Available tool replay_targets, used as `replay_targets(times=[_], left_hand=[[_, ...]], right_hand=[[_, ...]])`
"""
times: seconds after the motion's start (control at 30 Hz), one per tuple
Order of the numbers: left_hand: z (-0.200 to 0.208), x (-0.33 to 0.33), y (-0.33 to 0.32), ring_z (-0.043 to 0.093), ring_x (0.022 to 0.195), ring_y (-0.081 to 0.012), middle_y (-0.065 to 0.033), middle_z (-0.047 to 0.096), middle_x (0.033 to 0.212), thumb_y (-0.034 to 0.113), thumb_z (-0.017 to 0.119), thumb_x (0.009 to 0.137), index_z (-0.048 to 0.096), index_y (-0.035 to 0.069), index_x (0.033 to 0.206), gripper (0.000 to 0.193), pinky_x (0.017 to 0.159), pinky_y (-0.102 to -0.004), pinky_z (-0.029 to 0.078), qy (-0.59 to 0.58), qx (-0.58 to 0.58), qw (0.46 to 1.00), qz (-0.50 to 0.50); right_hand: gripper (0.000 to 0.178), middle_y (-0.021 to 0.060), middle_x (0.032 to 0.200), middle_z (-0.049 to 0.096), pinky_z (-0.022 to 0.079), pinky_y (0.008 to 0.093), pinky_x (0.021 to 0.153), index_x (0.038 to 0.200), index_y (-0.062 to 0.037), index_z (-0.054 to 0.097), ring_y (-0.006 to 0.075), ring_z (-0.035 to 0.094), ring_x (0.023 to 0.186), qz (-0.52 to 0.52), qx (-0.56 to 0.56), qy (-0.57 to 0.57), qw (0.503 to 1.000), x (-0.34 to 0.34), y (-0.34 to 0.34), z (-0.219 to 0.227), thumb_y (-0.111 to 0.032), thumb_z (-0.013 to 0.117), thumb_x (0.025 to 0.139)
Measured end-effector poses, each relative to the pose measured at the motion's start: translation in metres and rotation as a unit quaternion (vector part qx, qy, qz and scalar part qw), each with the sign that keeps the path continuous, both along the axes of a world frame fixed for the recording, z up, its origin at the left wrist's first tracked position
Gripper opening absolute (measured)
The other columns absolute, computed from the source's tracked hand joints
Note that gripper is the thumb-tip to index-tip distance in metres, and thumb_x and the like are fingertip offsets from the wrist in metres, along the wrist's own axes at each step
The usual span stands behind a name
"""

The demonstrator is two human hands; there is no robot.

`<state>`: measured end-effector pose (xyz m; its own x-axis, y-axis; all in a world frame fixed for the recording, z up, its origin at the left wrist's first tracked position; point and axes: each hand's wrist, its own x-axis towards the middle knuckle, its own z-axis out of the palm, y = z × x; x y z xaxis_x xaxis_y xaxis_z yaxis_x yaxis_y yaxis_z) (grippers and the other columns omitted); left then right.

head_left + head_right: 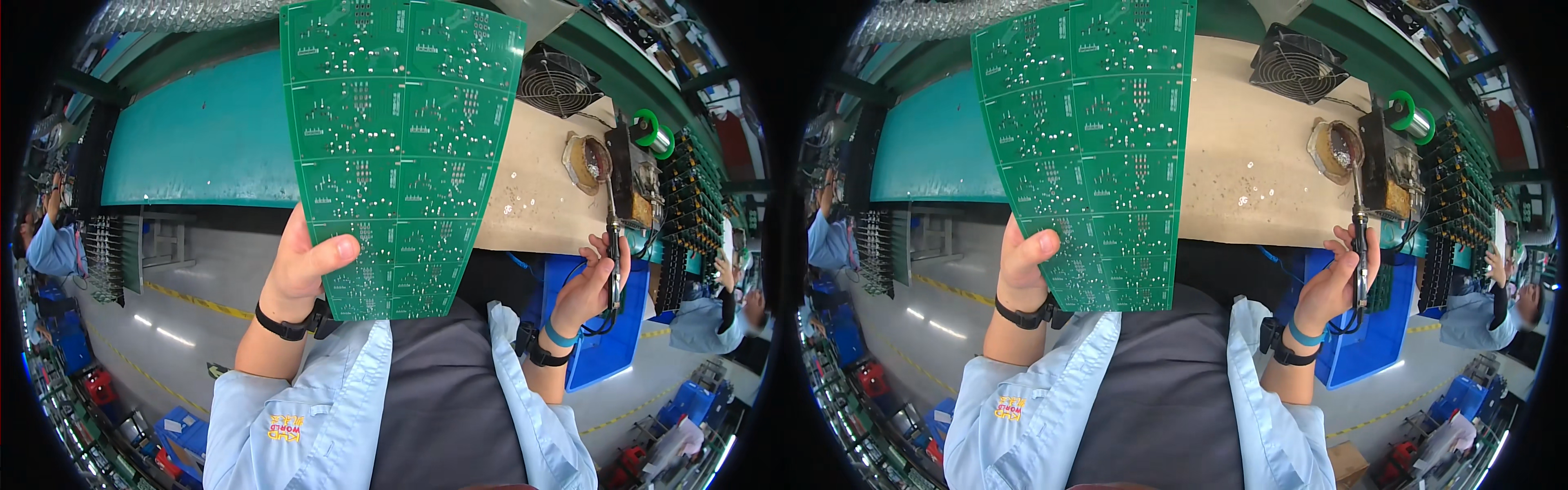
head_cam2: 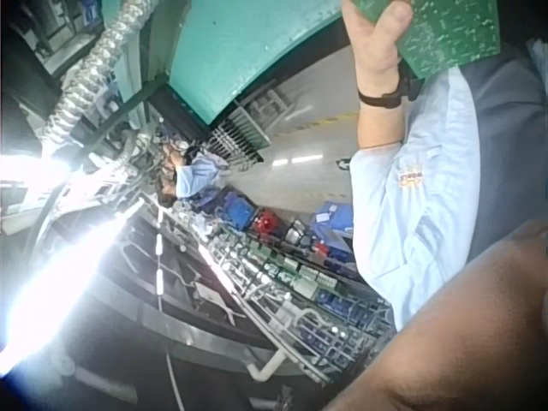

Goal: Soldering components on a printed circuit board at an assembly station.

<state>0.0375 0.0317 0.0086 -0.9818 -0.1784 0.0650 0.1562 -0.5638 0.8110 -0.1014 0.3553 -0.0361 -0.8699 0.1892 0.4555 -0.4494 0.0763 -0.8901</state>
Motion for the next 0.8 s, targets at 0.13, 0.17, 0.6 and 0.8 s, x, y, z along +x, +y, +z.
replay_targets(times=[0.13, 0.17, 0.6, 0.8], left_hand=[[-0.0009, 0.0018, 0.0002, 0.059, 0.109, -0.0199, -0.0113, 0.059, 0.122, 0.017, 0.07, 0.082, 0.046, -0.001, 0.132, 0.059, 0.09, -0.0337, 0.049, -0.008, -0.01, 1.0, -0.012], [-0.0009, 0.0024, 0.0004, 0.059, 0.109, -0.0199, -0.0113, 0.059, 0.122, 0.017, 0.07, 0.082, 0.046, -0.001, 0.132, 0.059, 0.09, -0.0337, 0.049, 0.001, -0.007, 1.0, -0.015], [-0.0021, 0.0081, 0.0032, 0.06, 0.105, -0.0183, -0.0103, 0.061, 0.118, 0.018, 0.071, 0.081, 0.047, -0.002, 0.131, 0.059, 0.089, -0.0325, 0.049, -0.019, -0.026, 0.999, -0.013], [0.0025, 0.0066, 0.0076, 0.061, 0.104, -0.0185, -0.0105, 0.062, 0.117, 0.019, 0.07, 0.081, 0.047, -0.002, 0.13, 0.058, 0.088, -0.0321, 0.049, -0.027, -0.016, 0.999, -0.014]], right_hand=[[0.04, 0.018, 0.119, 0.058, 0.05, 0.0305, 0.079, 0.134, 0.0052, 0.044, 0.0223, 0.06, 0.101, 0.004, -0.005, 0.002, 1.0, -0.0001, 0.0007, -0.0005, -0.019, 0.046, 0.101], [0.04, 0.018, 0.119, 0.058, 0.05, 0.0305, 0.079, 0.134, 0.0052, 0.044, 0.0223, 0.06, 0.101, 0.007, -0.002, 0.007, 1.0, -0.0002, 0.0011, -0.0006, -0.019, 0.046, 0.101], [0.043, 0.019, 0.118, 0.059, 0.051, 0.0298, 0.078, 0.133, 0.0059, 0.044, 0.0228, 0.061, 0.101, 0.003, -0.003, 0.007, 1.0, -0.0011, 0.0039, -0.0021, -0.021, 0.049, 0.1], [0.047, 0.0186, 0.118, 0.059, 0.051, 0.0299, 0.076, 0.132, 0.0051, 0.045, 0.0236, 0.062, 0.1, -0.009, -0.005, 0.002, 1.0, -0.001, 0.0044, -0.0016, -0.026, 0.053, 0.098]])
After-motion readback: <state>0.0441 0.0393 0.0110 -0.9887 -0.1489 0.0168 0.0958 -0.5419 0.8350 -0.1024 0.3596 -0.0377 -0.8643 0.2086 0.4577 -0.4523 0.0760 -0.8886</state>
